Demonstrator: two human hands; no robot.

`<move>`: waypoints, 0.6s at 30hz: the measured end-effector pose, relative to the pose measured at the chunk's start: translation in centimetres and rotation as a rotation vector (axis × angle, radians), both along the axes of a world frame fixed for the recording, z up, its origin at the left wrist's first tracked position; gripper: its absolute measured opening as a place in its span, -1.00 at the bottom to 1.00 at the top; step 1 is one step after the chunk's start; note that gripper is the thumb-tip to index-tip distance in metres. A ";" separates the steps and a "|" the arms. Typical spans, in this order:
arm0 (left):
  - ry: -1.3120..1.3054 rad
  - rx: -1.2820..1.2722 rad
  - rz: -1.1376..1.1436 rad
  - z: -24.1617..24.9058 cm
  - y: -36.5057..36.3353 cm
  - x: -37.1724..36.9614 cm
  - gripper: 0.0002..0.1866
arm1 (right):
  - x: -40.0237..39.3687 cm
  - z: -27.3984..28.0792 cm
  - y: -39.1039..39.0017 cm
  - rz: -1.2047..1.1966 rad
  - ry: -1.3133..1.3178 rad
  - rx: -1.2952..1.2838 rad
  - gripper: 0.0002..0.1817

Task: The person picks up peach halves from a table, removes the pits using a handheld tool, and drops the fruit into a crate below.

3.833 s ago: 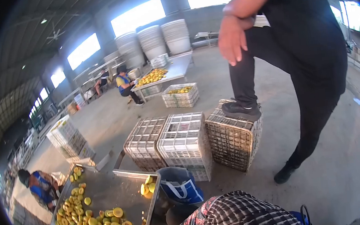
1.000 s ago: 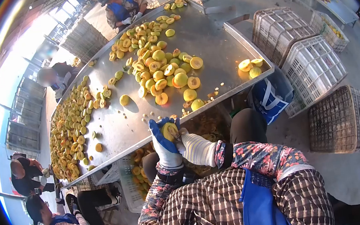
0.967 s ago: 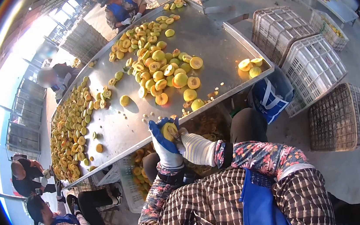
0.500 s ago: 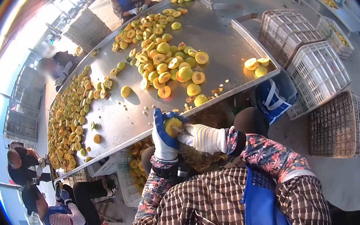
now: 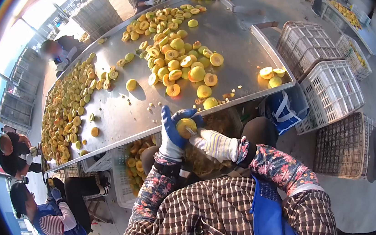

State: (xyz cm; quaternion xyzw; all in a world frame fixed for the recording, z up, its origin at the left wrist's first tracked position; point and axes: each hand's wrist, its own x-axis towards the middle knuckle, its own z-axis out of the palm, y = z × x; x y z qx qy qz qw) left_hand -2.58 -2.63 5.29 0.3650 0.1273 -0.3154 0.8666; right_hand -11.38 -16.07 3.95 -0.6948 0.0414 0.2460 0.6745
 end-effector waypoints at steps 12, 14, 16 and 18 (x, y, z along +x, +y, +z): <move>-0.439 0.452 -0.153 -3.0 1.3 -0.4 -0.34 | 0.0 1.5 1.1 0.035 0.023 -0.154 -0.49; -0.466 0.424 -0.120 -2.8 1.3 -0.6 -0.33 | -0.4 2.7 1.7 -0.041 0.326 0.048 -0.49; -0.488 0.394 -0.081 -2.6 1.3 -0.7 -0.32 | -0.2 -1.7 2.2 -0.070 0.032 -0.056 -0.48; -0.438 0.409 -0.132 -2.4 1.4 -0.6 -0.32 | -0.1 0.4 1.9 -0.012 -0.034 -0.195 -0.48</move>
